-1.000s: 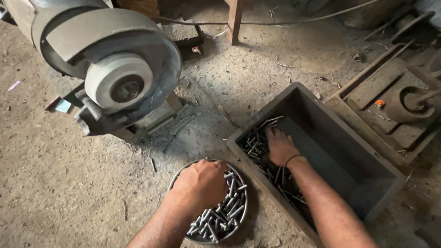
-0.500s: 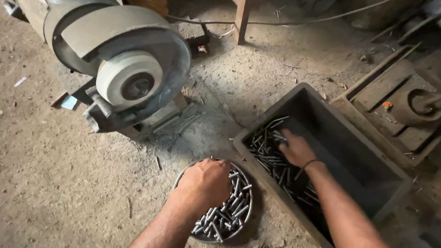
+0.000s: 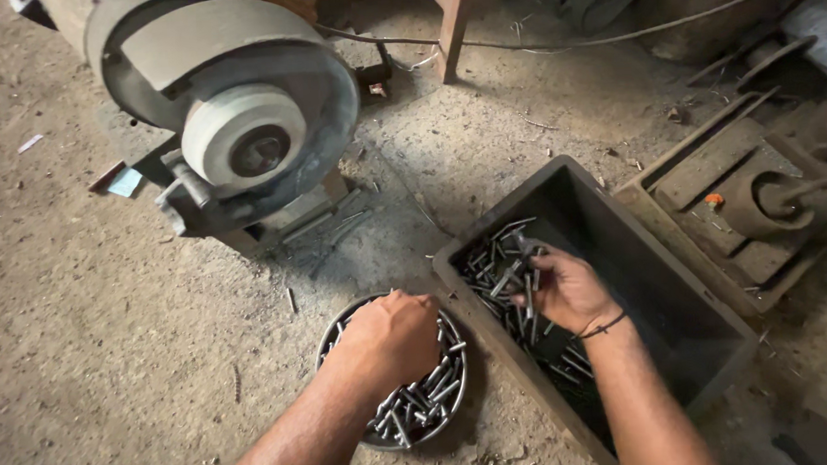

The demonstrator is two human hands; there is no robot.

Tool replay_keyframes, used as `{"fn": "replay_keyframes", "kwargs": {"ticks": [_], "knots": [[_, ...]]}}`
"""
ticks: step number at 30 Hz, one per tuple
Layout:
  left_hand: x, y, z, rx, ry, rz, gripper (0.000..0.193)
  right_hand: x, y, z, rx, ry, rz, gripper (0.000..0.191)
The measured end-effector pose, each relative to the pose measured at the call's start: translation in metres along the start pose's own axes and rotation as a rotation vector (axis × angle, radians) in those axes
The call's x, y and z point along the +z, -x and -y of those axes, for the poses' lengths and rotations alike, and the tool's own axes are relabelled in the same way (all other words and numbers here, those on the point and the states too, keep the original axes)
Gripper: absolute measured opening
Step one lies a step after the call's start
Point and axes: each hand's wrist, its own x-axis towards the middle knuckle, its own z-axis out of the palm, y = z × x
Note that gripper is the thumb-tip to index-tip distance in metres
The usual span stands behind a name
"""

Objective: The person repeatedly picks small metal pins from a rectangular bin and places them into a round metal tray. The person handles the pins one at a time, transferring them from the bin to the tray throughout the clip.

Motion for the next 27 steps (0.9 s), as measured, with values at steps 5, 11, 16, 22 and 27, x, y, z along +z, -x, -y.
{"fn": "replay_keyframes", "kwargs": {"ticks": [5, 11, 16, 22, 27], "knots": [[-0.016, 0.01, -0.005, -0.081, 0.068, -0.026, 0.026, 0.028, -0.012, -0.038, 0.106, -0.077, -0.013, 0.029], [-0.042, 0.023, -0.001, -0.217, 0.122, -0.02, 0.027, 0.061, -0.014, -0.092, 0.226, -0.042, 0.127, 0.037], [-0.05, 0.034, 0.0, -0.236, 0.148, -0.023, 0.024, 0.083, -0.016, -0.125, 0.233, 0.105, 0.092, 0.031], [-0.05, 0.036, 0.002, -0.243, 0.12, -0.002, 0.023, 0.078, -0.021, -0.153, -0.115, 1.068, 0.21, 0.051], [-0.046, 0.036, 0.006, -0.21, 0.161, -0.061, 0.023, 0.048, -0.032, -0.126, 0.072, 0.721, -0.073, 0.041]]}}
